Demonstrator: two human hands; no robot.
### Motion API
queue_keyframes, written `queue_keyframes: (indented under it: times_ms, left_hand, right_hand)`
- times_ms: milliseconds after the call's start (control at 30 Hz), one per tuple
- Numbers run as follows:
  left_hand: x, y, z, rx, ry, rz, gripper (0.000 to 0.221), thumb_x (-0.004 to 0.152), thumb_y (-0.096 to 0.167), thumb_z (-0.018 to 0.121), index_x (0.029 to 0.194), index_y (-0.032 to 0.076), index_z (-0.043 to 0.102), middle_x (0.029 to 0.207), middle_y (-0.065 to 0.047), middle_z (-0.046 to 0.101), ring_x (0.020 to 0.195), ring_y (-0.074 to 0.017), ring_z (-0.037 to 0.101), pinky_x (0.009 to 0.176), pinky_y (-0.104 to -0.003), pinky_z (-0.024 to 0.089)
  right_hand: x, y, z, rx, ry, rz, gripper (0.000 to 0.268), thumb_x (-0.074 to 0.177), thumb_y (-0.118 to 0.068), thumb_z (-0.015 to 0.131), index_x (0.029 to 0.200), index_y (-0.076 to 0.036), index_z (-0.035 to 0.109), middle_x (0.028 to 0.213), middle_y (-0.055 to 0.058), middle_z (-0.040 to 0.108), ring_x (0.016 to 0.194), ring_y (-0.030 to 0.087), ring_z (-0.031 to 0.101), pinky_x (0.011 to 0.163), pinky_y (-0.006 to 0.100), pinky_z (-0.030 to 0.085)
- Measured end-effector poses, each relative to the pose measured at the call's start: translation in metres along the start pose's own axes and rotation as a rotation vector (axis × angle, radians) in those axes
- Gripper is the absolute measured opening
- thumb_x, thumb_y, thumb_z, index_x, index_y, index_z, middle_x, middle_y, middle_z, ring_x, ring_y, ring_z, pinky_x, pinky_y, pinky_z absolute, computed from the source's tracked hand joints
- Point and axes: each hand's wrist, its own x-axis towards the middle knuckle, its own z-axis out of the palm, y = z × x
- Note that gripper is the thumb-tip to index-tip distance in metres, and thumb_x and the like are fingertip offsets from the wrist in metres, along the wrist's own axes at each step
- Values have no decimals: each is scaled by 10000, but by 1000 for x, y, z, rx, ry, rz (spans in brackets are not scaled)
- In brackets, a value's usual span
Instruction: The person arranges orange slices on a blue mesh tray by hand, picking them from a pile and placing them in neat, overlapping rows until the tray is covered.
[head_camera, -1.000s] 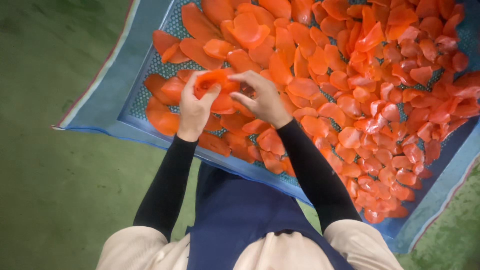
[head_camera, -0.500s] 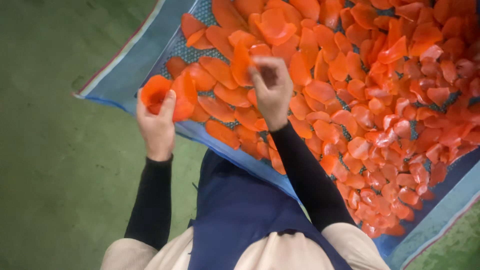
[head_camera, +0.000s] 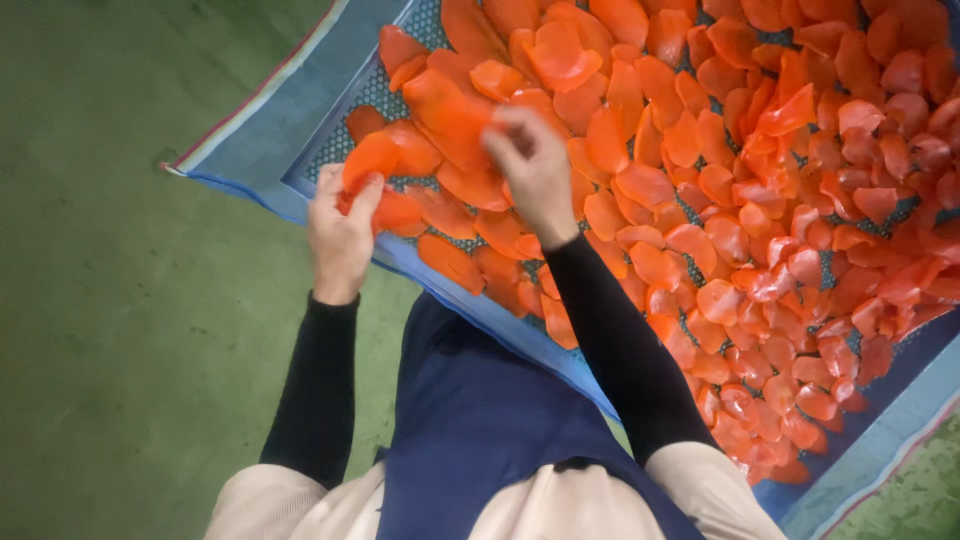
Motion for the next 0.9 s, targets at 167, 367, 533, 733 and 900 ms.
queue_keyframes:
  times_ms: [167,367,533,733,900]
  left_hand:
    - [9,24,7,238,-74,124,138,1092,235,709,1118,103,739,1051,-30,761,961,-192,698,915,-340,548]
    - [31,34,28,115,-2,282,752,1076,-18,618,1764,141,361,1855,-107,388,1749,-267,344,1471,-436,264]
    - [47,3,55,270,-23,98,550,942,692,891,1364,356,787,1241,-32,839,1244,-299,775,1102,-488,588]
    - [45,-42,66,183,11,40,313,990,420,873,1243,240,833,1207,-83,829,1199,-265,783,1049,-449,597]
    - [18,-29,64,-176,21,35,282,994,189,866,1257,108,809,1094,-73,778,1001,-155,741,897,-337,644]
  right_hand:
    - [81,3,8,-253,236,-551,218,1202,-111,678,1383,-231,700,1402,-73,737,1103,132,732,935,287,588]
    - [66,5,17,182,44,-167,219,1142,-185,717,1356,-143,730,1156,-24,723,1021,47,610,885,218,489]
    - [13,-3,17,-235,-74,-440,377,1035,-61,857,1391,-170,806,1340,75,761,1262,324,755,1068,449,625]
    - [4,22,-5,112,-131,-187,526,911,82,900,1393,-112,813,1215,76,753,1064,160,769,966,304,679]
    - [-1,28,-15,264,-217,-22,383,991,1,832,1368,-64,813,1117,12,799,998,59,725,929,269,681]
